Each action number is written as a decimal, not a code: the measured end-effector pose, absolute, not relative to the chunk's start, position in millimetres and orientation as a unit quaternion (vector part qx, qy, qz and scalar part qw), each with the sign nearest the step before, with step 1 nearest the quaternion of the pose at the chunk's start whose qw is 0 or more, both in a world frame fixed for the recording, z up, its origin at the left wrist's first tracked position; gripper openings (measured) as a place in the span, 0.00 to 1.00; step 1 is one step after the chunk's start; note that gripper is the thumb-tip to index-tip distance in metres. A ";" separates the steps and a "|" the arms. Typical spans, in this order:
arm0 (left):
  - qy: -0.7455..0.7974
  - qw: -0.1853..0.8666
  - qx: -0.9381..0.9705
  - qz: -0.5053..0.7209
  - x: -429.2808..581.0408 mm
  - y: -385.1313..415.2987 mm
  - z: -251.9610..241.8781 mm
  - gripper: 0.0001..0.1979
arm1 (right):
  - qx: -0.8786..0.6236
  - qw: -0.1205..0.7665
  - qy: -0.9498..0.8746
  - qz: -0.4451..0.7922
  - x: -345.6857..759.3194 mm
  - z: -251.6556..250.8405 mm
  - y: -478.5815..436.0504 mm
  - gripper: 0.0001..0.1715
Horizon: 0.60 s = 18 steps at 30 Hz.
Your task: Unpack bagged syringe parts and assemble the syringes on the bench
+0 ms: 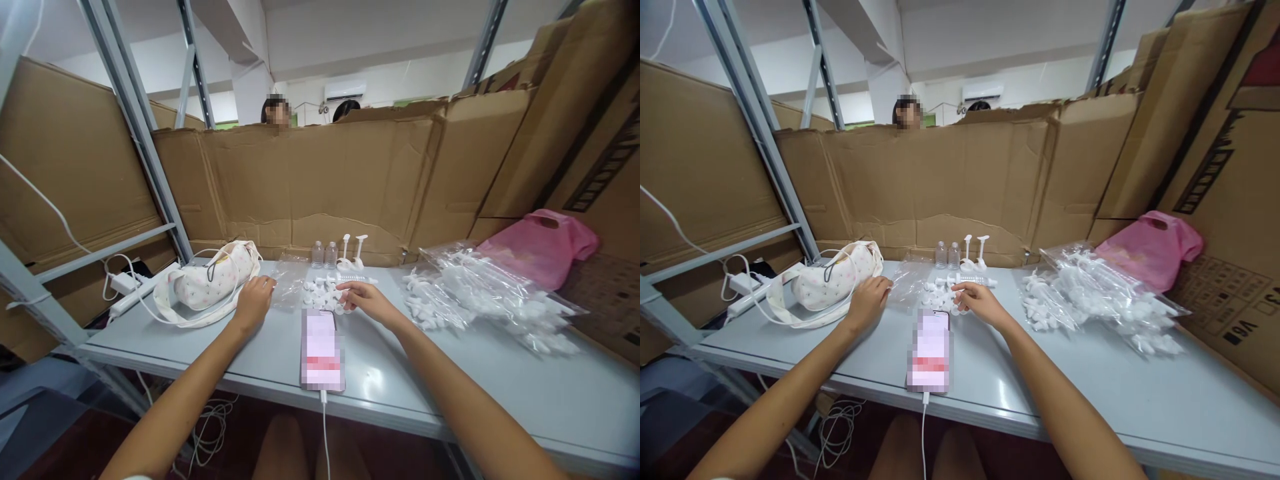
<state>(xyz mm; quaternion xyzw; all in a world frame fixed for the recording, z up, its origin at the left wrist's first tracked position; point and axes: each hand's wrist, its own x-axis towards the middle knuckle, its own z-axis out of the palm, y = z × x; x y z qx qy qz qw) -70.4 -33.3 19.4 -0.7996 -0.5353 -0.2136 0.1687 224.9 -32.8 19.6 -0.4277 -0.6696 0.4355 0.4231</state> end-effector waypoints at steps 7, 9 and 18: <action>-0.392 0.093 -0.905 -0.138 -67.8 -39.3 20.0 0.11 | -0.433 0.421 -0.670 0.431 225.2 19.9 -33.0 0.17; -0.405 0.083 -0.899 -0.148 -69.8 -36.2 15.7 0.11 | -0.433 0.419 -0.671 0.433 225.3 19.3 -32.6 0.16; -0.477 0.027 -0.865 -0.154 -71.1 -27.1 9.9 0.13 | -0.439 0.407 -0.683 0.418 226.8 19.7 -32.9 0.15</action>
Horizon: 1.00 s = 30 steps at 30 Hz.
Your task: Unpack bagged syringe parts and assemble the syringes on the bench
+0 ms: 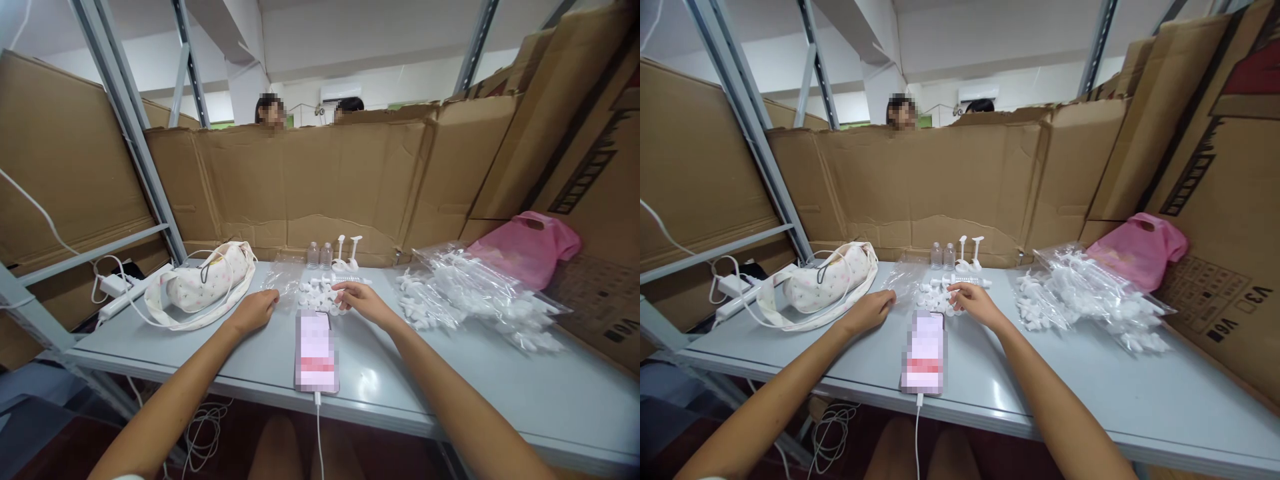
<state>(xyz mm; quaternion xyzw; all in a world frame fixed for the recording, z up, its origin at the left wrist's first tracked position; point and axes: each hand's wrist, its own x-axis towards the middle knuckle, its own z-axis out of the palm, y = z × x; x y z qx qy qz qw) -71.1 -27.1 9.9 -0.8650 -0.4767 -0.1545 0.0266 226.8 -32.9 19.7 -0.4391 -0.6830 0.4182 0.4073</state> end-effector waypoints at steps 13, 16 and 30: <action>-0.467 0.031 -0.876 -0.117 -71.3 -23.7 10.4 0.12 | -0.454 0.397 -0.688 0.403 226.8 21.0 -34.3 0.15; -0.464 0.031 -0.878 -0.115 -67.0 -23.0 8.0 0.16 | -0.453 0.398 -0.691 0.400 226.8 21.2 -34.0 0.15; -0.460 0.074 -0.879 -0.101 -61.9 -35.5 5.4 0.20 | -0.452 0.397 -0.698 0.388 226.7 22.2 -35.1 0.15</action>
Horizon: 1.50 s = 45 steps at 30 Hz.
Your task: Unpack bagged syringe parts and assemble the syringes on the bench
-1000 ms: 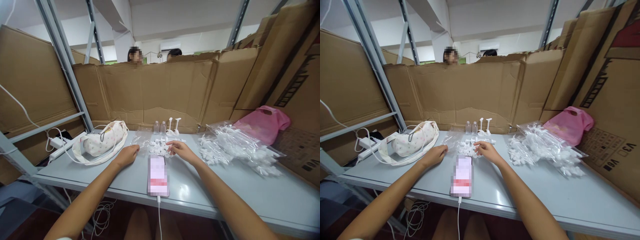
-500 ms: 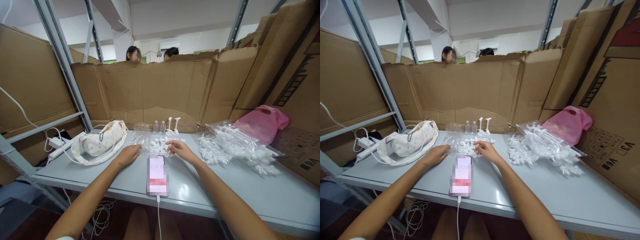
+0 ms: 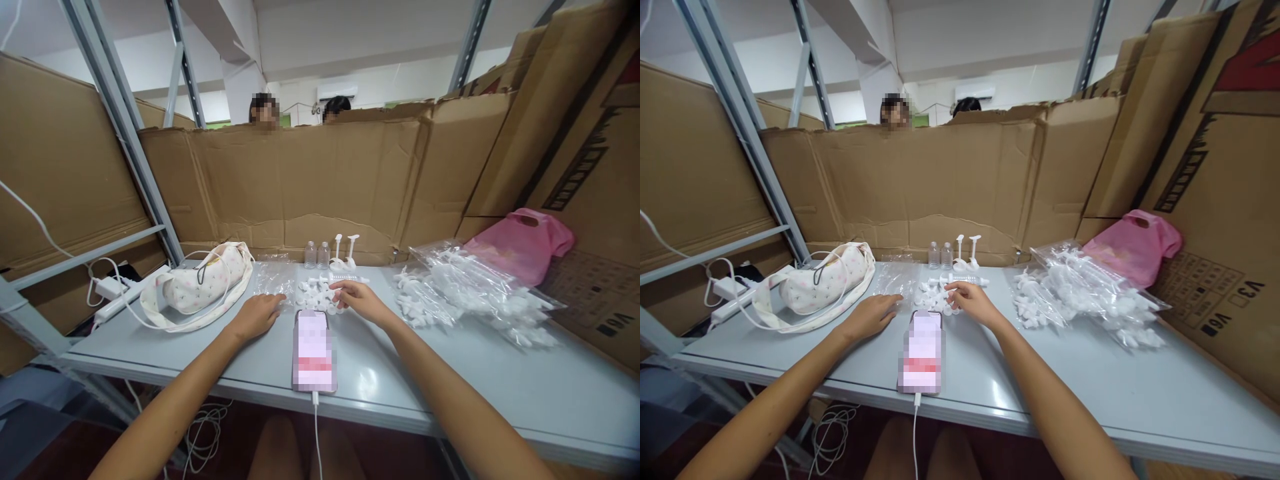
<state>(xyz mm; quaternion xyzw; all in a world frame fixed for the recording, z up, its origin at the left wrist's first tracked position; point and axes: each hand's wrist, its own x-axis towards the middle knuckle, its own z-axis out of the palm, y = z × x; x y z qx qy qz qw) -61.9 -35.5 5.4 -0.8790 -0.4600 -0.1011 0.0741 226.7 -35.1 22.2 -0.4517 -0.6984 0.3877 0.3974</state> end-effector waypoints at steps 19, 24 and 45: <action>-0.449 0.071 -0.879 -0.142 -61.7 -25.3 11.6 0.13 | -0.442 0.399 -0.704 0.386 227.6 17.9 -31.7 0.15; -0.446 0.087 -0.873 -0.178 -52.8 -30.9 19.1 0.16 | -0.472 0.417 -0.709 0.317 231.1 17.9 -29.2 0.14; -0.523 -0.047 -0.842 -0.125 68.1 43.7 35.1 0.21 | -0.614 0.319 -0.722 -0.034 276.7 -20.9 12.2 0.27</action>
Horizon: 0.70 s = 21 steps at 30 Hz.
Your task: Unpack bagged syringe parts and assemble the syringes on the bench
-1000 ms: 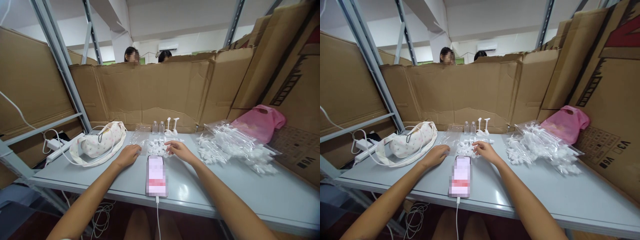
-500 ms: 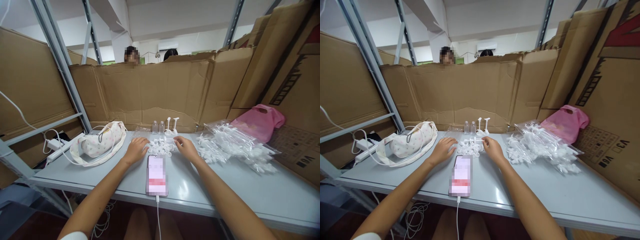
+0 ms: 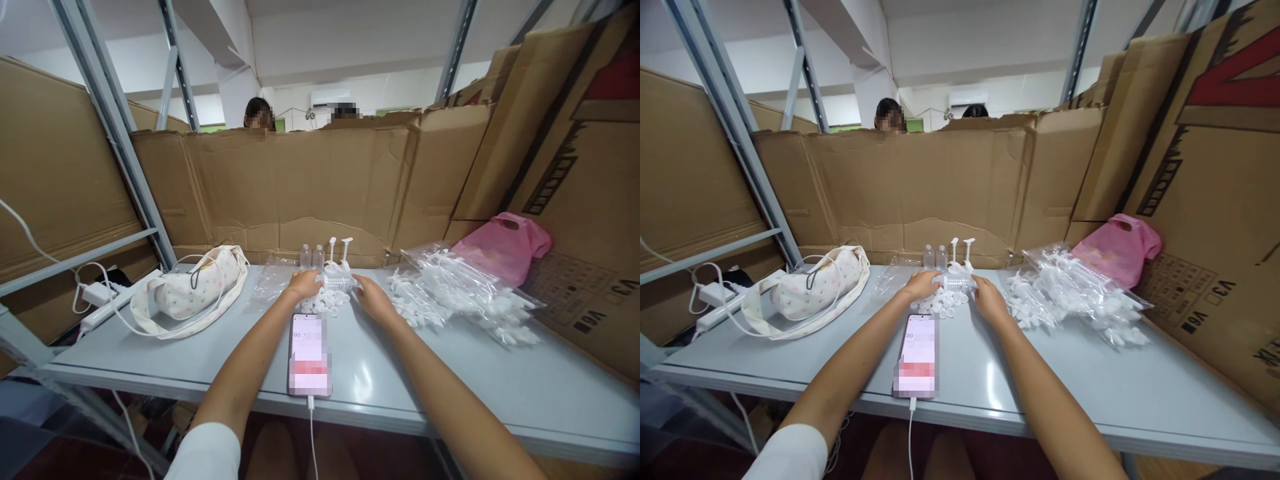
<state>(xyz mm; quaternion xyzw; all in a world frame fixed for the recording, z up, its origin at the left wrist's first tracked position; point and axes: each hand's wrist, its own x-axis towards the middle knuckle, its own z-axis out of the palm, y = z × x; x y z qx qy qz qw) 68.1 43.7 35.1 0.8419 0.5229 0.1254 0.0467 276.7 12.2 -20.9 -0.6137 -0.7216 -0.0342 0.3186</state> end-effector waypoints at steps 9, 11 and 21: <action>0.538 0.018 0.835 0.113 78.4 48.4 30.1 0.14 | -0.619 0.306 -0.722 -0.045 275.7 -20.0 12.3 0.24; 0.532 0.002 0.837 0.127 78.8 43.8 34.1 0.14 | -0.609 0.307 -0.728 -0.066 273.0 -17.6 9.9 0.25; 0.460 -0.131 0.857 0.190 74.3 3.6 65.7 0.15 | -0.534 0.363 -0.739 -0.191 260.7 10.9 -10.7 0.25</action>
